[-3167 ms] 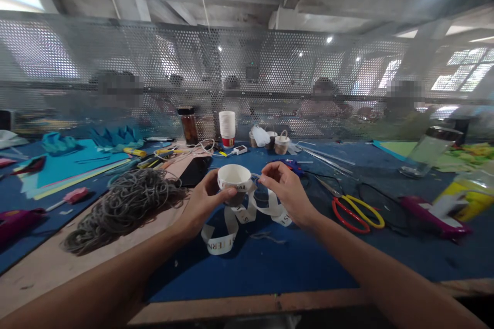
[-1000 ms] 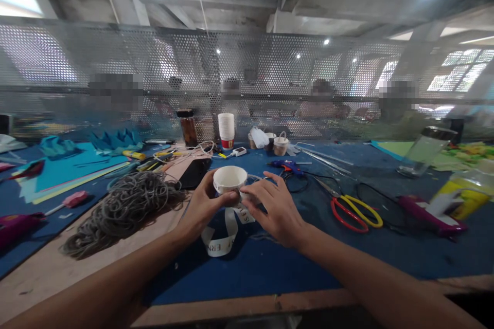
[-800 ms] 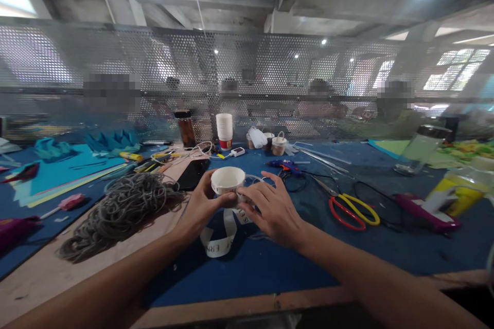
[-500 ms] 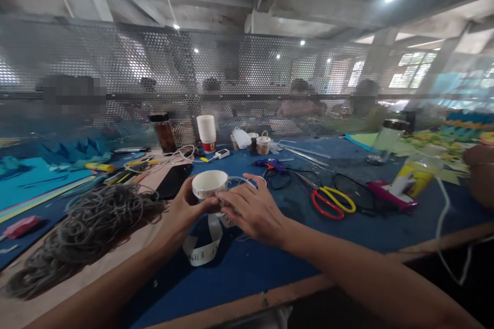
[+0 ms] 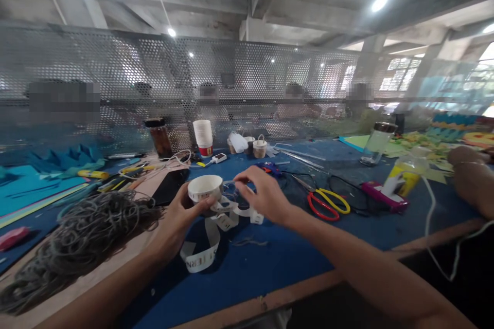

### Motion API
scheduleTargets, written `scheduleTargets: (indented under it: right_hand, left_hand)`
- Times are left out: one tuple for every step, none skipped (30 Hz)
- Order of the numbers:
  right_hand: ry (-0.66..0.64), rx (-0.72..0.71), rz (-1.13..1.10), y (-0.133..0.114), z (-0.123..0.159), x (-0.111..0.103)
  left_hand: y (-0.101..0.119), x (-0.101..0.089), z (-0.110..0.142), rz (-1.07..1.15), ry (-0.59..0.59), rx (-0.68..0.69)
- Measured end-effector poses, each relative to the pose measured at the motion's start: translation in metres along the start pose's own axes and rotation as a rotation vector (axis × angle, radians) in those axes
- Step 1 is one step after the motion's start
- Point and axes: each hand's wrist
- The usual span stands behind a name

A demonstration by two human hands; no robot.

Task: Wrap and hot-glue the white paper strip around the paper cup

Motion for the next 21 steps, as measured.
scheduleTargets:
  right_hand:
    - [-0.032, 0.126, 0.098, 0.012, -0.007, -0.007]
    - [-0.094, 0.263, 0.213, 0.025, -0.013, -0.013]
    - [-0.113, 0.342, 0.268, 0.039, -0.019, -0.020]
    - [-0.123, 0.395, 0.305, 0.054, -0.024, -0.026]
    - [-0.143, 0.449, 0.339, 0.069, -0.027, -0.031]
    - [-0.174, 0.504, 0.368, 0.083, -0.029, -0.035]
    - [-0.220, 0.554, 0.385, 0.096, -0.030, -0.037]
    - [-0.263, 0.601, 0.397, 0.106, -0.030, -0.038]
    - [-0.303, 0.644, 0.403, 0.115, -0.030, -0.038]
    - [-0.340, 0.681, 0.401, 0.123, -0.029, -0.037]
    - [-0.371, 0.711, 0.391, 0.128, -0.029, -0.035]
    - [-0.394, 0.737, 0.376, 0.133, -0.029, -0.033]
    - [-0.409, 0.758, 0.356, 0.136, -0.029, -0.031]
    - [-0.415, 0.775, 0.330, 0.138, -0.029, -0.030]
    - [-0.415, 0.790, 0.301, 0.140, -0.029, -0.029]
    - [-0.407, 0.803, 0.267, 0.141, -0.028, -0.029]
    - [-0.395, 0.815, 0.229, 0.142, -0.028, -0.029]
    - [-0.379, 0.825, 0.187, 0.143, -0.027, -0.030]
    - [-0.362, 0.834, 0.142, 0.144, -0.026, -0.032]
    - [-0.342, 0.841, 0.091, 0.144, -0.025, -0.033]
    - [-0.323, 0.845, 0.036, 0.144, -0.024, -0.035]
  left_hand:
    - [0.000, 0.000, 0.000, 0.005, -0.003, -0.007]
    - [0.000, 0.000, 0.000, 0.008, 0.002, -0.012]
    - [0.000, 0.001, 0.000, 0.010, 0.010, -0.016]
    - [0.000, 0.001, 0.000, 0.009, 0.016, -0.019]
    - [0.000, 0.001, 0.000, 0.005, 0.020, -0.021]
    - [0.000, 0.001, 0.000, 0.000, 0.020, -0.026]
    - [0.001, 0.001, 0.000, -0.003, 0.020, -0.032]
    - [0.001, 0.001, 0.001, -0.005, 0.019, -0.038]
    - [0.002, 0.001, 0.001, -0.003, 0.020, -0.044]
    - [0.002, 0.001, 0.001, 0.001, 0.017, -0.049]
    - [0.002, 0.001, 0.001, 0.006, 0.011, -0.053]
    - [0.002, 0.001, 0.001, 0.010, 0.005, -0.056]
    - [0.002, 0.001, 0.001, 0.008, 0.004, -0.056]
    - [0.002, 0.001, 0.001, 0.003, 0.005, -0.055]
    - [0.001, 0.001, 0.001, -0.001, 0.008, -0.053]
    - [0.001, 0.001, 0.001, -0.005, 0.014, -0.050]
    - [0.001, 0.001, 0.001, -0.004, 0.014, -0.050]
    - [0.001, 0.001, 0.002, 0.001, 0.009, -0.051]
    - [0.002, 0.001, 0.002, 0.006, 0.002, -0.055]
    - [0.003, 0.001, 0.002, 0.009, -0.001, -0.059]
    - [0.004, 0.002, 0.002, 0.011, 0.003, -0.062]
Point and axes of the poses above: each hand's wrist, its own z-axis away from the middle knuckle, its own x-axis out of the palm, y = z × x, and after that the axes turned 1 degree about x, right-handed
